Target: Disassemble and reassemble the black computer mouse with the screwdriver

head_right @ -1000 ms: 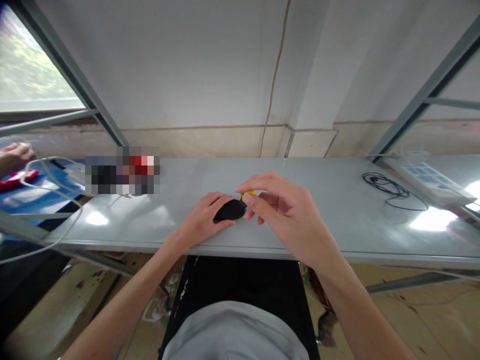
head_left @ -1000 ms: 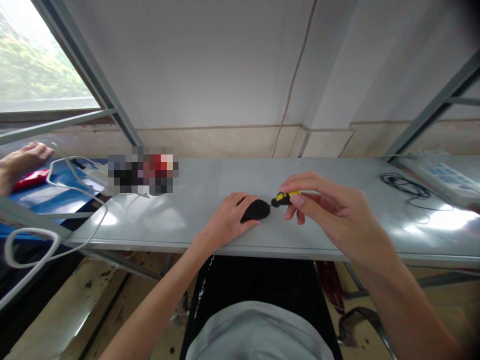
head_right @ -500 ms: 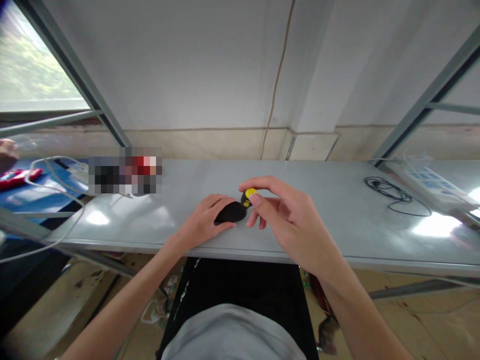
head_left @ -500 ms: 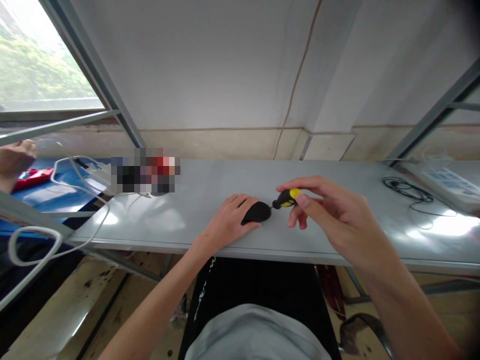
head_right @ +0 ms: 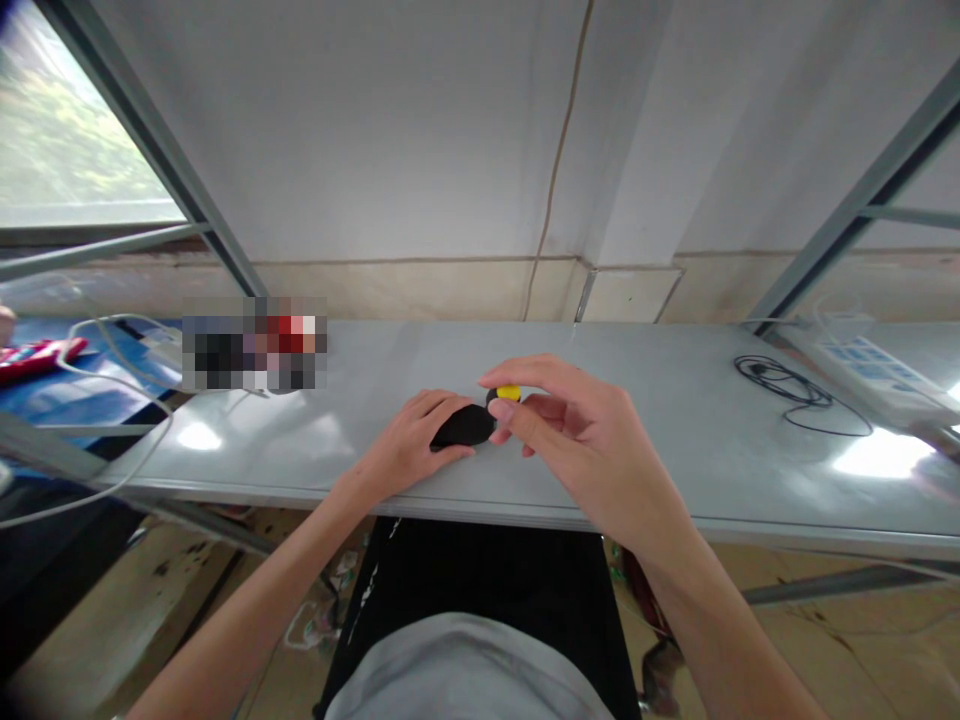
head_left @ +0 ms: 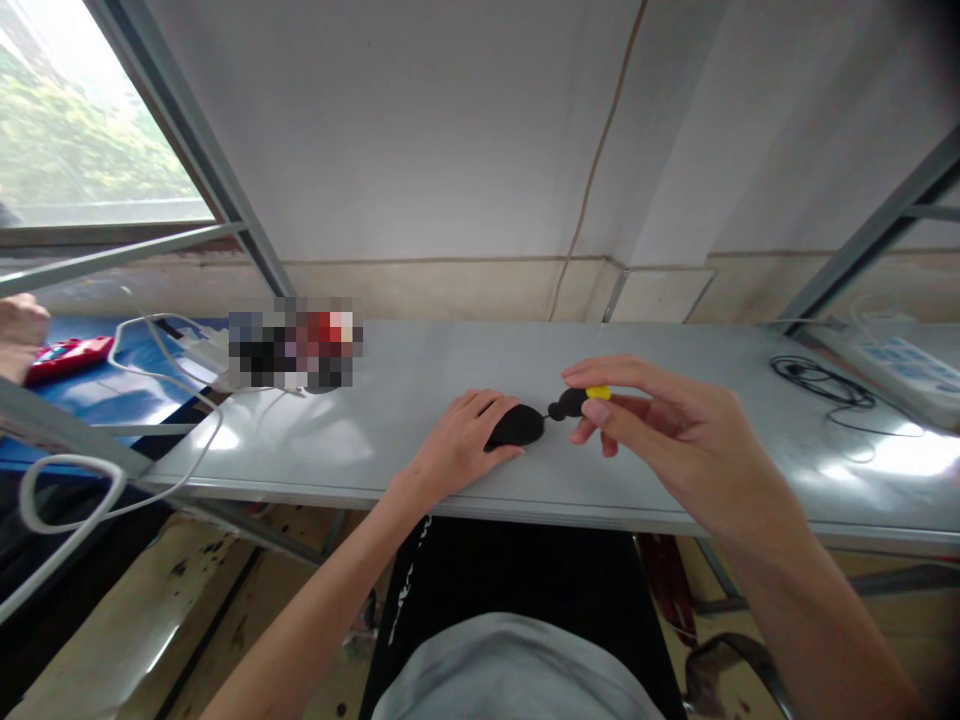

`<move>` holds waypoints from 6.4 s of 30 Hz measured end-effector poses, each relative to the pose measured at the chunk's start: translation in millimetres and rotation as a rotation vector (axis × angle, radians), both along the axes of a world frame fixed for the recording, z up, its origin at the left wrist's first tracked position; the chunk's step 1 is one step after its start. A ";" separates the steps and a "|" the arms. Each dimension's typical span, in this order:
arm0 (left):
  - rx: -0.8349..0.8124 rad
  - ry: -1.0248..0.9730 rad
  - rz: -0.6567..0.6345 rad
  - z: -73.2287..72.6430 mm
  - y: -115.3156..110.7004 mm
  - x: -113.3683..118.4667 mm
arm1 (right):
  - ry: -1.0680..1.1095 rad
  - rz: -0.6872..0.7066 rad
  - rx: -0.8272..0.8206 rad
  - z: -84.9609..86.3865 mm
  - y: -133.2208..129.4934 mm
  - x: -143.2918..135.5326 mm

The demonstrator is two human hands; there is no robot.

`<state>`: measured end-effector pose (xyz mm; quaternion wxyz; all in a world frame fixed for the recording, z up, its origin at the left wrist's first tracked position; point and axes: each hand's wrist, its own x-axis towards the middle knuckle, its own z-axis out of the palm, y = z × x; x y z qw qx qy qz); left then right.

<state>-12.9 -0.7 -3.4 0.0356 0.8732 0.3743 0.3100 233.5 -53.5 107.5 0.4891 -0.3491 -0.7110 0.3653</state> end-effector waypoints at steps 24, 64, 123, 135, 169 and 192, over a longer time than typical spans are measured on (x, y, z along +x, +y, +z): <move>0.011 0.021 -0.004 -0.9 0.6 -0.4 | -0.085 -0.025 0.011 3.9 -1.9 -0.9; 0.010 0.004 -0.001 -0.8 0.5 0.4 | -0.001 -0.015 0.041 0.4 -2.7 -5.8; 0.015 0.041 0.011 0.4 -0.7 1.3 | 0.015 -0.012 0.023 1.7 -2.9 -8.7; 0.031 0.033 0.000 -1.1 0.2 1.1 | 0.052 -0.057 0.035 -2.4 0.4 -8.4; 0.029 0.028 0.028 -2.3 -1.1 1.4 | 0.014 -0.075 -0.011 -1.7 -0.8 -6.1; 0.014 0.032 0.023 1.1 -2.9 1.6 | -0.014 -0.065 0.014 0.0 2.0 -3.8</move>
